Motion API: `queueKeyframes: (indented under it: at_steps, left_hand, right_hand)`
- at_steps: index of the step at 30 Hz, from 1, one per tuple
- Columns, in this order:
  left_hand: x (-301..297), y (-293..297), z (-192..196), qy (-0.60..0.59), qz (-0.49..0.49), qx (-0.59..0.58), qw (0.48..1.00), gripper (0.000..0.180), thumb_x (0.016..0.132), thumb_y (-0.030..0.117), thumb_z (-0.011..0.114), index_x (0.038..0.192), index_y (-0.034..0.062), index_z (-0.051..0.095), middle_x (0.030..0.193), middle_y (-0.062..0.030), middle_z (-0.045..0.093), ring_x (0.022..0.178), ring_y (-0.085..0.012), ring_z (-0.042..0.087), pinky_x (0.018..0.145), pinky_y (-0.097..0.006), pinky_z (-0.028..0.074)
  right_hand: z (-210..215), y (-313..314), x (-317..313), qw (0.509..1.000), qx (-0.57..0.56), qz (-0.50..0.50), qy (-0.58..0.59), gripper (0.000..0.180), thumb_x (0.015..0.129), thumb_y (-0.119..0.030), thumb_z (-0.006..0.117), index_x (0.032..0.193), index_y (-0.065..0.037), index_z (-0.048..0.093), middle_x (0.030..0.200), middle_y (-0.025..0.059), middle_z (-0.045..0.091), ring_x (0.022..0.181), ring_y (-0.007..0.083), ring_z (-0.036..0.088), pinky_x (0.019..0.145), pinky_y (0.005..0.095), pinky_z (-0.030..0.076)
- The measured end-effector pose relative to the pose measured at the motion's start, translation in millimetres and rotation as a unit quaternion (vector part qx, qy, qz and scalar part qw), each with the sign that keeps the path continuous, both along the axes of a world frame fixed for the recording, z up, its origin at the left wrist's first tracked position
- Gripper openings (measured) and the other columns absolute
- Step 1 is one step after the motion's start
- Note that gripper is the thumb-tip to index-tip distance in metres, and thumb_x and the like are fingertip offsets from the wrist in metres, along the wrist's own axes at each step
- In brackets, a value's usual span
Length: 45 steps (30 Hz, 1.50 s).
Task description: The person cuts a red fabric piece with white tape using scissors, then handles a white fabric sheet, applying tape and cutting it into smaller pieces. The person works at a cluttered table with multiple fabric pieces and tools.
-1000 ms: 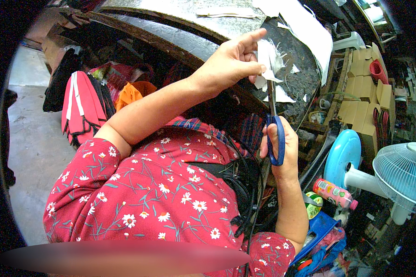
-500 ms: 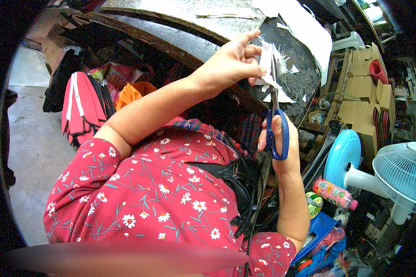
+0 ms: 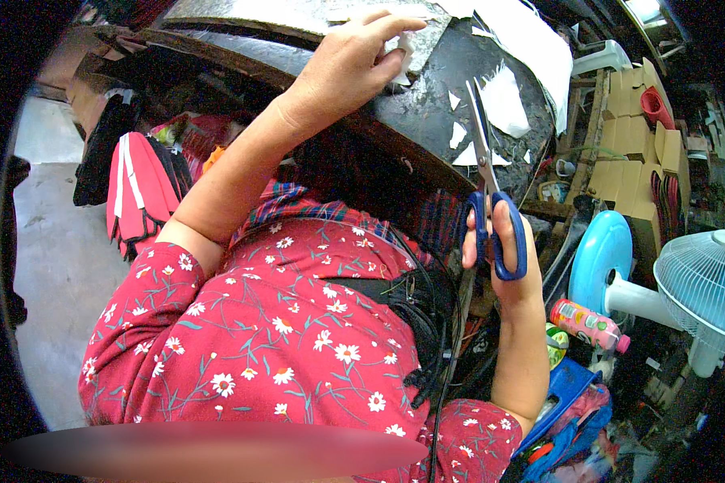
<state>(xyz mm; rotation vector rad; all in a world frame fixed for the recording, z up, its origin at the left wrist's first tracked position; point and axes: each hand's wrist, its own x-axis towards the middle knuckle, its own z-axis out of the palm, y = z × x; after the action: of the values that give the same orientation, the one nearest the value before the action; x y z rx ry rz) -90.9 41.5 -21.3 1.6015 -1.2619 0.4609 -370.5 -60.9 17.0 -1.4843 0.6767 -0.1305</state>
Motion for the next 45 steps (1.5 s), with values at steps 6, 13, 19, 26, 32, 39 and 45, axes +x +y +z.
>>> queueKeyframes:
  at_steps: [6, 13, 19, 26, 32, 39, 45]
  left_hand:
    - [-4.5, 9.2, 8.9, -0.008, 0.037, 0.068, 0.997, 0.034, 0.08, 0.007, 0.065, 0.113, 0.0021, 0.062, 0.118, -0.0225, 0.057, 0.101, -0.0357, 0.06, 0.088, -0.043, 0.05]
    - [0.0, 5.6, 9.6, -0.012, 0.005, 0.056, 0.998, 0.024, 0.084, 0.011, 0.066, 0.108, 0.0072, 0.066, 0.097, -0.0148, 0.062, 0.094, -0.0353, 0.06, 0.077, -0.043, 0.051]
    - [-9.2, -3.0, 7.3, -0.119, 0.002, -0.014, 0.993, 0.02, 0.078, 0.014, 0.072, 0.097, 0.0117, 0.07, 0.097, -0.0063, 0.062, 0.095, -0.0274, 0.059, 0.082, -0.038, 0.052]
    - [-30.7, -6.0, 4.3, -0.02, -0.095, -0.011, 0.995, 0.032, 0.081, 0.014, 0.069, 0.113, 0.0121, 0.064, 0.097, -0.0091, 0.062, 0.096, -0.0295, 0.061, 0.083, -0.04, 0.051]
    - [-39.9, -14.9, 12.2, 0.216, -0.221, 0.081, 0.948, 0.047, 0.094, 0.021, 0.066, 0.139, 0.0168, 0.052, 0.085, -0.0077, 0.062, 0.078, -0.0152, 0.06, 0.073, -0.032, 0.051]
    - [-28.3, -35.8, 14.4, 0.345, -0.3, 0.15, 0.876, 0.042, 0.095, 0.042, 0.061, 0.102, 0.0024, 0.074, 0.088, -0.014, 0.073, 0.077, -0.0192, 0.068, 0.074, -0.032, 0.053]
    - [-23.7, -32.6, 2.0, 0.43, -0.323, -0.007, 0.843, 0.025, 0.085, 0.008, 0.069, 0.108, 0.0021, 0.074, 0.096, -0.0067, 0.073, 0.083, -0.0109, 0.065, 0.078, -0.027, 0.053]
  right_hand:
    - [22.6, -19.5, -27.7, 0.988, -0.15, -0.014, 0.044, 0.049, 0.097, -0.053, 0.053, 0.093, -0.005, 0.056, 0.058, 0.0045, 0.057, 0.049, 0.011, 0.054, 0.049, 0.0223, 0.038]
    - [33.6, -51.7, -38.8, 0.884, -0.353, -0.027, 0.305, 0.04, 0.089, -0.046, 0.068, 0.084, -0.007, 0.058, 0.061, 0.0028, 0.059, 0.05, 0.0128, 0.054, 0.049, 0.0275, 0.039]
    - [42.7, -61.9, -29.6, 0.732, -0.554, 0.001, 0.396, 0.048, 0.079, -0.054, 0.074, 0.086, -0.008, 0.061, 0.064, 0.0065, 0.06, 0.059, 0.0264, 0.059, 0.056, 0.0408, 0.042]
    - [30.2, -72.0, -30.3, 0.83, -0.464, -0.016, 0.309, 0.04, 0.076, -0.041, 0.082, 0.082, -0.008, 0.061, 0.057, 0.0019, 0.054, 0.051, 0.0172, 0.049, 0.05, 0.0346, 0.035]
    - [49.8, -37.7, -27.5, 0.76, -0.605, 0.001, 0.239, 0.039, 0.072, -0.037, 0.085, 0.08, -0.008, 0.06, 0.056, 0.0031, 0.053, 0.047, 0.0173, 0.045, 0.048, 0.0341, 0.034]
    - [66.6, 7.6, -13.2, 0.642, -0.738, 0.075, 0.193, 0.044, 0.065, -0.043, 0.085, 0.086, -0.011, 0.062, 0.068, 0.0096, 0.063, 0.063, 0.0312, 0.06, 0.06, 0.0441, 0.043]
    - [64.2, 3.2, -19.4, 0.748, -0.629, 0.124, 0.175, 0.045, 0.065, -0.037, 0.086, 0.089, -0.006, 0.062, 0.066, 0.0086, 0.06, 0.062, 0.0234, 0.061, 0.059, 0.0367, 0.044]
